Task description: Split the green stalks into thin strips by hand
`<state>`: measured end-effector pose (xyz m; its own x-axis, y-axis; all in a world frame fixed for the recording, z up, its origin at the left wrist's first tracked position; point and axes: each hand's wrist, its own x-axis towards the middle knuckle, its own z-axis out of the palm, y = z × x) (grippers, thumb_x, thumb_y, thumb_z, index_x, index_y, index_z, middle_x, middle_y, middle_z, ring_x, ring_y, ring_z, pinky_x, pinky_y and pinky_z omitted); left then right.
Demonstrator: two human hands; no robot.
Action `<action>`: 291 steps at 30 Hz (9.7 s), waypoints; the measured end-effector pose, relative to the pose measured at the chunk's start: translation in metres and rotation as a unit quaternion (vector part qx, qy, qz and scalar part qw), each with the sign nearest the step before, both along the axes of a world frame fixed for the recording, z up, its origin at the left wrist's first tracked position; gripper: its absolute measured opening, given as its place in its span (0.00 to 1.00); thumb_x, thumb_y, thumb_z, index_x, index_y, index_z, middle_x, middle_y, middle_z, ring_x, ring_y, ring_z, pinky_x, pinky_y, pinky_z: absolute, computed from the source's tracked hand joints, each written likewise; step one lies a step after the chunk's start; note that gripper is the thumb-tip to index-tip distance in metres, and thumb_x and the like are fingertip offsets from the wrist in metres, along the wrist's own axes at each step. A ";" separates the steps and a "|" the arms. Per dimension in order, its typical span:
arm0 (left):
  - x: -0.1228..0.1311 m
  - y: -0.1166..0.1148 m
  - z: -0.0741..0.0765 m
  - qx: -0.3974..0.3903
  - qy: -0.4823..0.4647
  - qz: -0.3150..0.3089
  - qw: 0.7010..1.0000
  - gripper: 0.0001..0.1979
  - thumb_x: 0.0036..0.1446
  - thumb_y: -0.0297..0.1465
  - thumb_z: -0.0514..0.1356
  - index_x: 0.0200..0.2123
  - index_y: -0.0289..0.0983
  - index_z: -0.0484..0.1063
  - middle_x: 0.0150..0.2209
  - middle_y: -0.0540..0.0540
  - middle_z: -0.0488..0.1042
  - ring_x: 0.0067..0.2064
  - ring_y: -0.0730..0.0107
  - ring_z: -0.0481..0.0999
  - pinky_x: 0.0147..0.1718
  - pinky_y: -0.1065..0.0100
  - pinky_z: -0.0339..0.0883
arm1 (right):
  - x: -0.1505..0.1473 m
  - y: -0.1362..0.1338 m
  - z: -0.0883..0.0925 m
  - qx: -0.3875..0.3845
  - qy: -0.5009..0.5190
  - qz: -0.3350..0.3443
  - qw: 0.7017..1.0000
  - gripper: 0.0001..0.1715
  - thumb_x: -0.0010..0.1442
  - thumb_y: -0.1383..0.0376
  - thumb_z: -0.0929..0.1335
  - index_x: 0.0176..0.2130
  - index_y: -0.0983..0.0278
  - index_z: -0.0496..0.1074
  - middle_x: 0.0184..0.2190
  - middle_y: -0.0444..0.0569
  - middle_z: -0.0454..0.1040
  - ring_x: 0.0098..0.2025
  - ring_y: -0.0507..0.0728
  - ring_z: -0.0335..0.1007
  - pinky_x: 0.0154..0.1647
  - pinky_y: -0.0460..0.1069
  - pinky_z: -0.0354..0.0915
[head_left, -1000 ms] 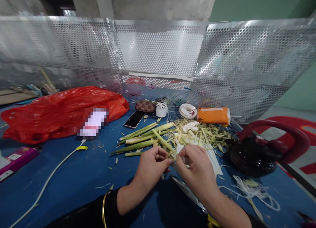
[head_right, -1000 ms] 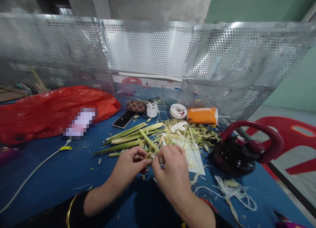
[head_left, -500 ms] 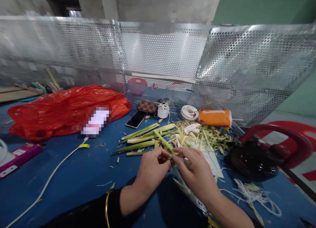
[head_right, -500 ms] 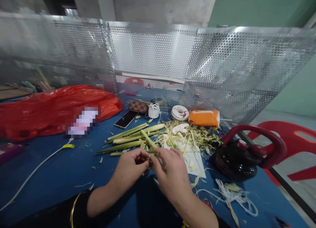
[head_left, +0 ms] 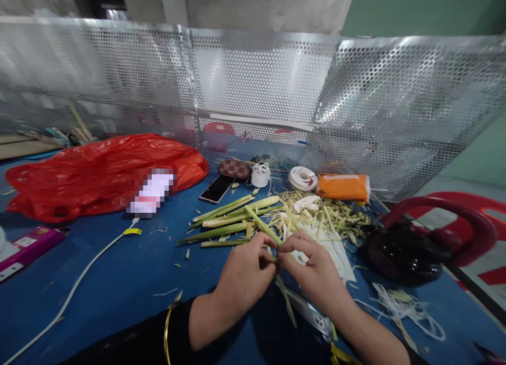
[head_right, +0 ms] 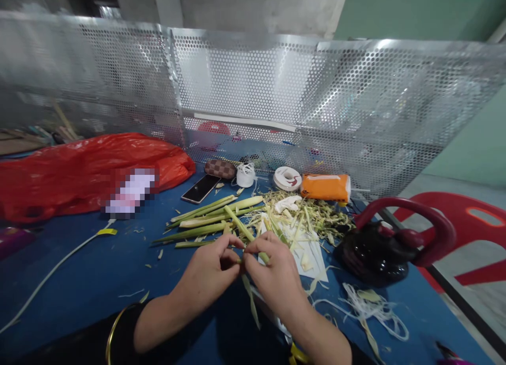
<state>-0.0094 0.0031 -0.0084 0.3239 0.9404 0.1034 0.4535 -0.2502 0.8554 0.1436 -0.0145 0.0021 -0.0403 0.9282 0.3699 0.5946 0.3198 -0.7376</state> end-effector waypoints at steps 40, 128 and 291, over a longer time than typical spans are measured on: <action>-0.002 0.003 0.008 -0.140 0.016 -0.203 0.969 0.07 0.45 0.27 0.57 0.21 0.33 0.74 0.18 0.55 0.61 0.24 0.76 0.57 0.23 0.72 0.47 | 0.005 0.007 0.000 -0.123 0.218 0.009 0.968 0.12 0.62 0.60 0.64 0.29 0.62 0.65 0.24 0.43 0.76 0.21 0.50 0.68 0.25 0.45 0.64; 0.000 -0.008 0.014 -0.389 -0.136 -0.261 0.873 0.15 0.55 0.40 0.59 0.36 0.33 0.77 0.24 0.50 0.73 0.19 0.80 0.66 0.17 0.77 0.56 | 0.001 0.005 0.006 -0.087 0.297 0.065 0.949 0.11 0.62 0.58 0.65 0.34 0.61 0.70 0.33 0.46 0.75 0.40 0.56 0.74 0.46 0.52 0.69; 0.006 -0.011 0.014 -0.314 -0.091 -0.206 0.923 0.14 0.48 0.32 0.60 0.14 0.36 0.70 0.15 0.53 0.66 0.23 0.75 0.62 0.29 0.71 0.55 | -0.011 -0.006 0.002 -0.148 0.259 0.036 0.954 0.05 0.52 0.67 0.66 0.26 0.62 0.64 0.18 0.38 0.66 0.21 0.49 0.63 0.23 0.45 0.60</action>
